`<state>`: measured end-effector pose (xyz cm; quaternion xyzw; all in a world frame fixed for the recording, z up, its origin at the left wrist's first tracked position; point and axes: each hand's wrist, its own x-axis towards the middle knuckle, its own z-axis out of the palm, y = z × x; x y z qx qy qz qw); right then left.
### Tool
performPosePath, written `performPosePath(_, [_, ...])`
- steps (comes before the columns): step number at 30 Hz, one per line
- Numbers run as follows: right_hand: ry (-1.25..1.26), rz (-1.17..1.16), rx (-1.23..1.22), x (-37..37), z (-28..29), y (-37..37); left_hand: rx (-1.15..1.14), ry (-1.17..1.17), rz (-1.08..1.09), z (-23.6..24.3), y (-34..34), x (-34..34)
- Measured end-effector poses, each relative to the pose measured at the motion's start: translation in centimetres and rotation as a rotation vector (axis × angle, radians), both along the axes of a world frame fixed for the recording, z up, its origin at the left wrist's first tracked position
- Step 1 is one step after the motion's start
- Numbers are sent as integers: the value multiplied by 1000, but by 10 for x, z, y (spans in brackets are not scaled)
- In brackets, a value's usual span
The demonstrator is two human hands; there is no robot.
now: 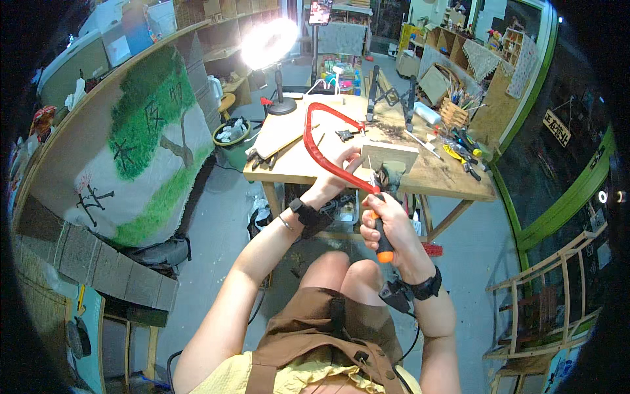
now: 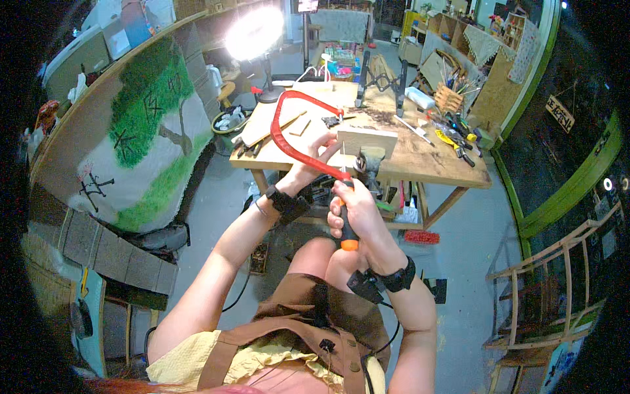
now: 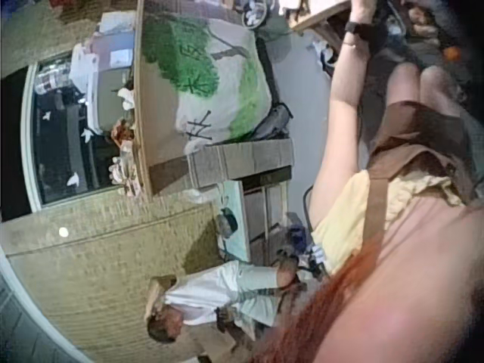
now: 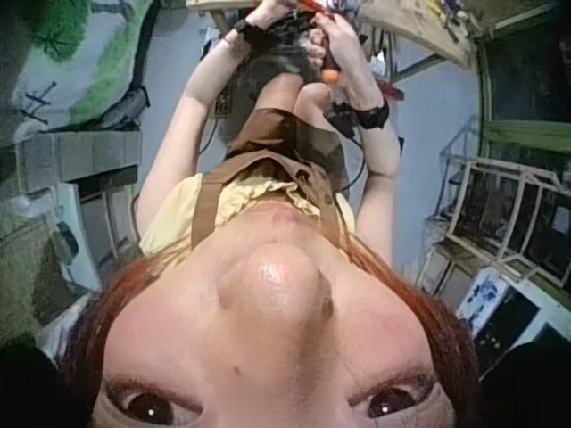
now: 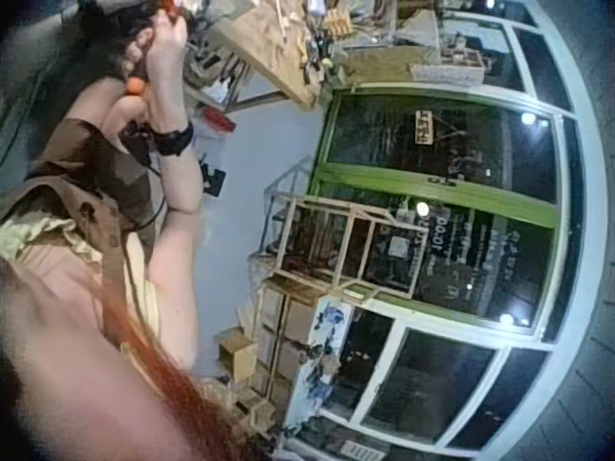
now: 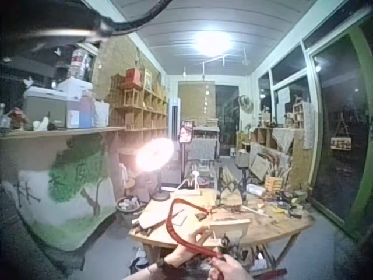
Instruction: The person saws a wood block using a coping saw. They hold the saw handle with one hand and guide the frame with the other while the wood is secured by a clamp on a table.
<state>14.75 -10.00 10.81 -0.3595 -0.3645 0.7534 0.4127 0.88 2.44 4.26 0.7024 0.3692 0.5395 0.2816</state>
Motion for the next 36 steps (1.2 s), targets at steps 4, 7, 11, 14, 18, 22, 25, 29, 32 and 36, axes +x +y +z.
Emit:
performPosePath(4, [-7, -26, -4, -21, 10, 25, 34, -84, 55, -38, 29, -9])
performPosePath(7, [16, -63, -15, -18, 5, 18, -44, -257, -120, -14, 14, -1])
performPosePath(11, [16, -35, -38, -15, 9, -6, 14, -13, 73, -7, 1, -8])
performPosePath(14, [39, -6, -13, -20, 8, 22, 19, -139, 38, -31, 17, -8])
performPosePath(18, [-8, -16, 21, -19, 4, 24, -91, -165, -3, -36, 26, -13])
performPosePath(22, [-3, -11, -18, -7, 4, -12, 31, 47, 50, -3, -2, -10])
performPosePath(25, [-3, -21, 1, -13, 9, 18, -44, -148, 17, -16, 4, -4])
performPosePath(29, [-1, -16, 11, -16, 5, 24, -97, -135, -15, -22, 12, -10])
performPosePath(32, [-30, 20, 20, -4, 0, -9, 110, 53, 109, -19, 14, -13])
performPosePath(36, [-62, 2, 71, -7, 8, 18, -116, -179, -60, -18, 9, -5])
